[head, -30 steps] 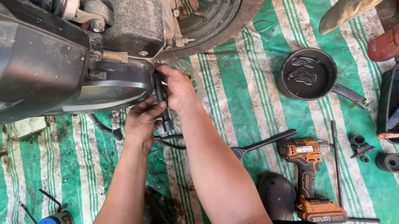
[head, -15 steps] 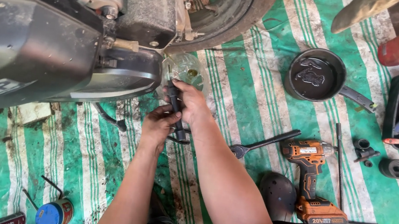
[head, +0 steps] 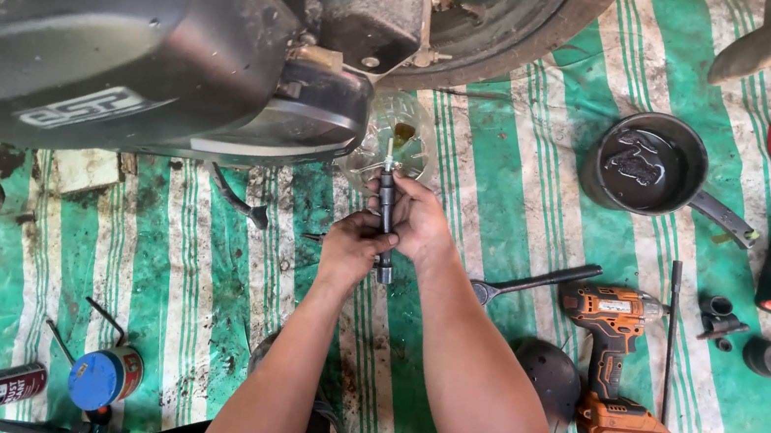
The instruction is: Draining engine oil from a motorcycle and using a socket wrench to remove a bolt from the engine casing.
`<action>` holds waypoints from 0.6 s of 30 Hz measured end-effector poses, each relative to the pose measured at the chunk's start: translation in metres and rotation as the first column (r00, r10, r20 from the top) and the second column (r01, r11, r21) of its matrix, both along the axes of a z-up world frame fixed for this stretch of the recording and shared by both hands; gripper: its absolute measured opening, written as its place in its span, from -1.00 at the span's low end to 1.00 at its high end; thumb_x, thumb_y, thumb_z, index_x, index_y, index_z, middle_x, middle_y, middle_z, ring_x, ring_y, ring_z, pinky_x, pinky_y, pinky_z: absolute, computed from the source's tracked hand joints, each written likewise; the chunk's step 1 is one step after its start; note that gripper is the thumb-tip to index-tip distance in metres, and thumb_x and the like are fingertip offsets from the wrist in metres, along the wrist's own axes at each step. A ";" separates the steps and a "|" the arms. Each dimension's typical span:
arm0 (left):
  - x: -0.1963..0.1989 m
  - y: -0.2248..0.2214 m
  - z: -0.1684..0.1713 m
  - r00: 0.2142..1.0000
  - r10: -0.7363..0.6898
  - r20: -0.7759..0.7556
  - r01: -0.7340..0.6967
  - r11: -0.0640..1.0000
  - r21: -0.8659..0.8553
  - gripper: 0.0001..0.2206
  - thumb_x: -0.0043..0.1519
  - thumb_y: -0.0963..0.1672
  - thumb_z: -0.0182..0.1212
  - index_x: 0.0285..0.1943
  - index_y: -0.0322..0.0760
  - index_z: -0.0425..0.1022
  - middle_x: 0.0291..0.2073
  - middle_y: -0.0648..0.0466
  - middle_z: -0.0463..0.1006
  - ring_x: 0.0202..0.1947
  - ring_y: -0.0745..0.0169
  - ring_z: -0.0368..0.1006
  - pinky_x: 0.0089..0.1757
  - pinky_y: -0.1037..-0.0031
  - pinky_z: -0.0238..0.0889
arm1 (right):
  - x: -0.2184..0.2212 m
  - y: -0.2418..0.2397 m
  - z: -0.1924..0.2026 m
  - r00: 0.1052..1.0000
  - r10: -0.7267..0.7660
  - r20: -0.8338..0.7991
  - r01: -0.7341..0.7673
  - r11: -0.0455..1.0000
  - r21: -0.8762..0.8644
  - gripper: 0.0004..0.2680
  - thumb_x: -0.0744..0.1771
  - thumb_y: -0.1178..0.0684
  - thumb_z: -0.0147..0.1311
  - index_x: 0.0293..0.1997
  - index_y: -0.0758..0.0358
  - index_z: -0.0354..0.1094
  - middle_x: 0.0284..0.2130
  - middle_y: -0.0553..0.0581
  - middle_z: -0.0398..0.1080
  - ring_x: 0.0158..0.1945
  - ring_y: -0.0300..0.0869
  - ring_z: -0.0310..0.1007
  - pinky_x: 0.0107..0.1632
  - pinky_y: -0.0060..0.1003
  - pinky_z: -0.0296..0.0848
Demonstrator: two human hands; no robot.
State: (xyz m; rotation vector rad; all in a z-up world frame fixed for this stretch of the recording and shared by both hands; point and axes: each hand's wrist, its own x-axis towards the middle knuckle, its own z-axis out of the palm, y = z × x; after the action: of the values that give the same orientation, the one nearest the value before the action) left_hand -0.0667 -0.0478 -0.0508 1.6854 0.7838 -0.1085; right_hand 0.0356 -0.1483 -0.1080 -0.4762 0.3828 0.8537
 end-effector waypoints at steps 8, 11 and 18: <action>-0.007 -0.008 -0.007 1.000 0.006 0.030 -0.005 1.000 -0.022 -0.61 0.08 -0.19 0.71 0.08 -0.39 0.74 -0.10 -0.24 0.78 0.00 -0.09 0.73 -0.07 0.25 0.61 | -0.006 -0.009 0.008 0.998 0.020 0.052 -0.021 1.000 0.023 -0.74 0.39 -0.12 0.18 0.07 0.20 0.55 -0.17 0.15 0.60 -0.22 0.03 0.62 -0.11 0.09 0.73; -0.005 -0.009 -0.009 1.000 -0.008 -0.021 0.009 1.000 0.018 -0.63 0.18 -0.11 0.62 0.13 -0.37 0.74 -0.02 -0.23 0.77 0.09 -0.14 0.70 -0.02 0.17 0.60 | 0.006 0.001 -0.021 0.999 0.041 -0.021 -0.042 0.995 -0.090 -0.77 0.38 -0.09 0.18 0.00 0.26 0.56 -0.25 0.17 0.60 -0.28 0.05 0.66 -0.15 0.06 0.71; -0.004 -0.011 -0.011 0.987 -0.030 -0.158 0.050 0.991 0.122 -0.54 0.24 0.02 0.52 0.26 -0.27 0.73 0.01 -0.15 0.78 0.12 -0.12 0.70 -0.06 0.19 0.62 | 0.006 0.013 -0.024 0.984 0.021 -0.175 -0.071 0.957 -0.281 -0.78 0.37 -0.06 0.18 -0.12 0.33 0.56 -0.39 0.29 0.58 -0.35 0.20 0.68 -0.17 0.14 0.69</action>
State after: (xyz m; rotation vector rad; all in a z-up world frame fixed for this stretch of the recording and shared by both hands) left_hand -0.0704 -0.0588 -0.0622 1.8287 0.8891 -0.2254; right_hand 0.0420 -0.1348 -0.1322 -0.6845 0.6608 0.8914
